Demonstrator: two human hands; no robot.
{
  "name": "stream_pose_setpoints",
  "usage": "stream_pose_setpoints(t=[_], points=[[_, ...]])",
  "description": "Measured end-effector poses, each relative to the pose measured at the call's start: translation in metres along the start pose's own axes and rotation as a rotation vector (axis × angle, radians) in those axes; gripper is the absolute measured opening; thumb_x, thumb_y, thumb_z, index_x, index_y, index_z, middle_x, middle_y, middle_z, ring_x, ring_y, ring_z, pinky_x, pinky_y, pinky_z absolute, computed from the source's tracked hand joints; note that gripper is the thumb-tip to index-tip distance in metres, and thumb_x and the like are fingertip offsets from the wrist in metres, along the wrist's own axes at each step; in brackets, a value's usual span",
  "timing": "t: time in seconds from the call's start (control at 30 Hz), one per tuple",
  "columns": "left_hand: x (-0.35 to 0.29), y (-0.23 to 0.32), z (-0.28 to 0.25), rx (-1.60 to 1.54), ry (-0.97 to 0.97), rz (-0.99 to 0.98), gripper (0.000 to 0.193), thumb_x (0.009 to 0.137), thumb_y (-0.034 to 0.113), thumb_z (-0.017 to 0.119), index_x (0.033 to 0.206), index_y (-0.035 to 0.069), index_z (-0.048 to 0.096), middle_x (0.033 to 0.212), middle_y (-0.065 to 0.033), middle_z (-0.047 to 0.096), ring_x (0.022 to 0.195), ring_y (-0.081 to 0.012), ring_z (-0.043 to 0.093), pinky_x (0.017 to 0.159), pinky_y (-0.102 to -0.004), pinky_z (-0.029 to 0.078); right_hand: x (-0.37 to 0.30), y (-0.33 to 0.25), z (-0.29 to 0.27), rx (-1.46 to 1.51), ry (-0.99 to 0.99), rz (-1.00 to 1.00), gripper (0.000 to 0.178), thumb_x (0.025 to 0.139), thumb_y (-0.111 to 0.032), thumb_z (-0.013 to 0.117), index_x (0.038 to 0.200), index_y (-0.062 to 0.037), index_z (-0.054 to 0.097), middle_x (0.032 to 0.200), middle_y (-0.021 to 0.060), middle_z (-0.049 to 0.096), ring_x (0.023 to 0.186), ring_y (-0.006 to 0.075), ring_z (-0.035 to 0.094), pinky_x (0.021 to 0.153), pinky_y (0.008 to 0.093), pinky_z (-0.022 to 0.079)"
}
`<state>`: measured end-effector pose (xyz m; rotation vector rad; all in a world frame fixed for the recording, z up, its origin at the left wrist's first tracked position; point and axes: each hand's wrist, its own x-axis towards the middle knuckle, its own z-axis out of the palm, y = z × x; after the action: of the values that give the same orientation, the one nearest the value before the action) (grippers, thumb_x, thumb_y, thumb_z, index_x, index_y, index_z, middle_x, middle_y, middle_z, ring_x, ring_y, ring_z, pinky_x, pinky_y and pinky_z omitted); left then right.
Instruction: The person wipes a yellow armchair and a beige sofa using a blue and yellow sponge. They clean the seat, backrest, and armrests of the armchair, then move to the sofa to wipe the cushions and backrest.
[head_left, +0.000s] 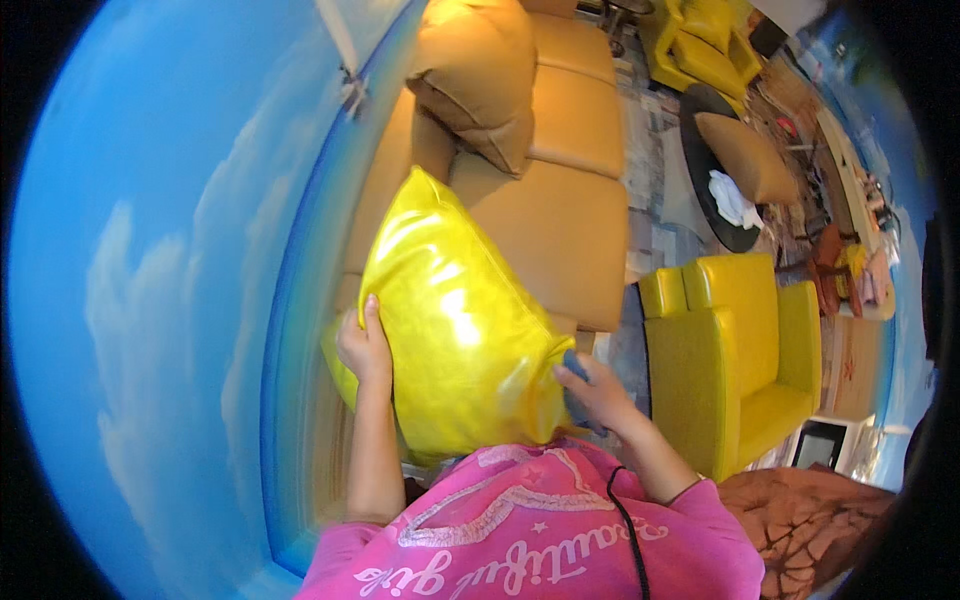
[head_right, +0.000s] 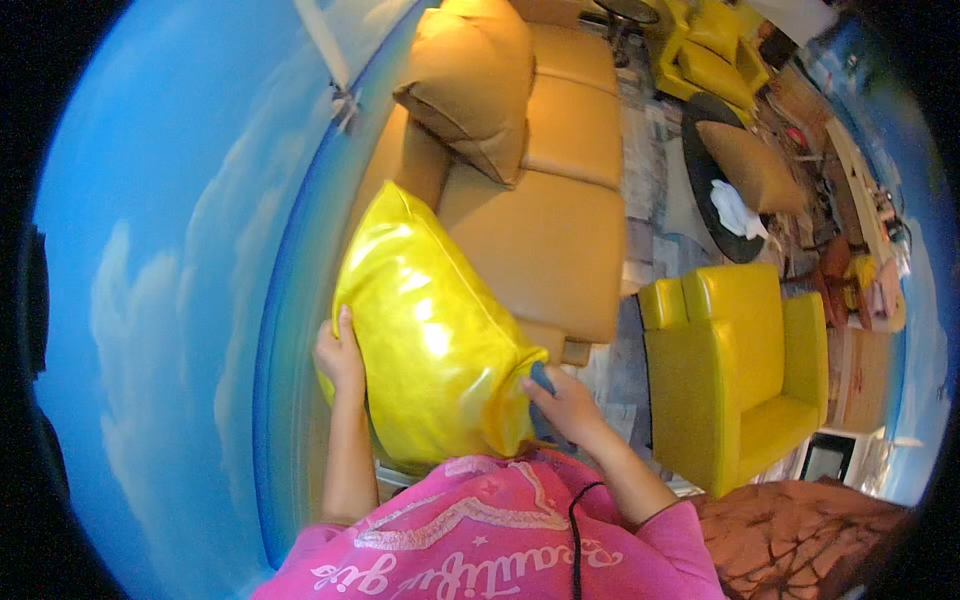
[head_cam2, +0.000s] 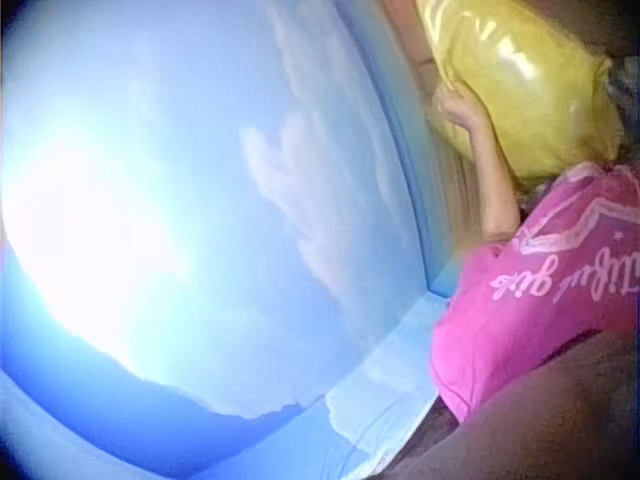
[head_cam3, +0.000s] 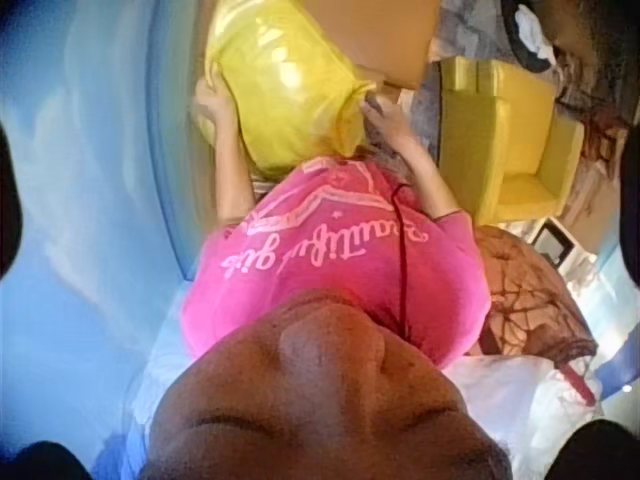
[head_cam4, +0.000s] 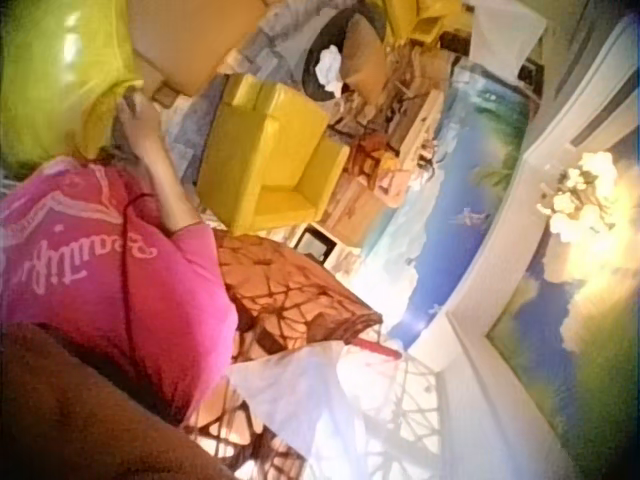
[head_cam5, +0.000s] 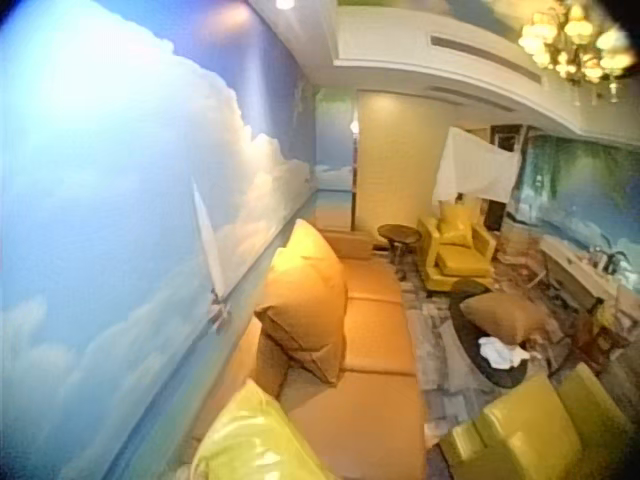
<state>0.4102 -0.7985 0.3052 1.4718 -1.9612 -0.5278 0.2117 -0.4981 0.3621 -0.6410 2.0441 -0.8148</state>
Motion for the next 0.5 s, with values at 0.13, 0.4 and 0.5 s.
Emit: stream_pose_setpoints(t=[0.13, 0.4, 0.5], points=[[-0.014, 0.104, -0.018, -0.294, 0.008, 0.149, 0.042, 0.104, 0.035, 0.056, 0.092, -0.005, 0.064, 0.081, -0.0148, 0.062, 0.075, -0.0229, 0.057, 0.072, -0.0367, 0.046, -0.051, -0.003, -0.069, -0.009, 0.324, -0.115, 0.037, 0.098, -0.038, 0.063, 0.107, -0.0018, 0.063, 0.088, 0.0225, 0.067, 0.084, 0.0395, 0.067, 0.074, 0.0445, 0.051], [-0.104, 0.316, 0.026, -0.75, -0.203, 0.496, 0.027, 0.105, 0.02, 0.055, 0.1, -0.004, 0.066, 0.089, -0.009, 0.062, 0.082, -0.0203, 0.057, 0.075, -0.033, 0.044, -0.163, 0.108, -0.139, 0.187, 0.738, -0.08, 0.033, 0.096, -0.032, 0.066, 0.092, -0.0021, 0.053, 0.076, 0.0239, 0.06, 0.072, 0.0445, 0.062, 0.062, 0.0454, 0.047], [-0.172, 0.388, 0.068, -0.776, -0.338, 0.63, 0.023, 0.102, 0.017, 0.058, 0.097, -0.003, 0.068, 0.087, -0.0109, 0.066, 0.082, -0.0236, 0.059, 0.077, -0.0348, 0.044, -0.212, 0.184, -0.15, 0.248, 0.906, -0.015, 0.034, 0.097, -0.035, 0.065, 0.092, -0.0031, 0.053, 0.076, 0.0187, 0.056, 0.071, 0.0357, 0.06, 0.065, 0.0434, 0.047]])
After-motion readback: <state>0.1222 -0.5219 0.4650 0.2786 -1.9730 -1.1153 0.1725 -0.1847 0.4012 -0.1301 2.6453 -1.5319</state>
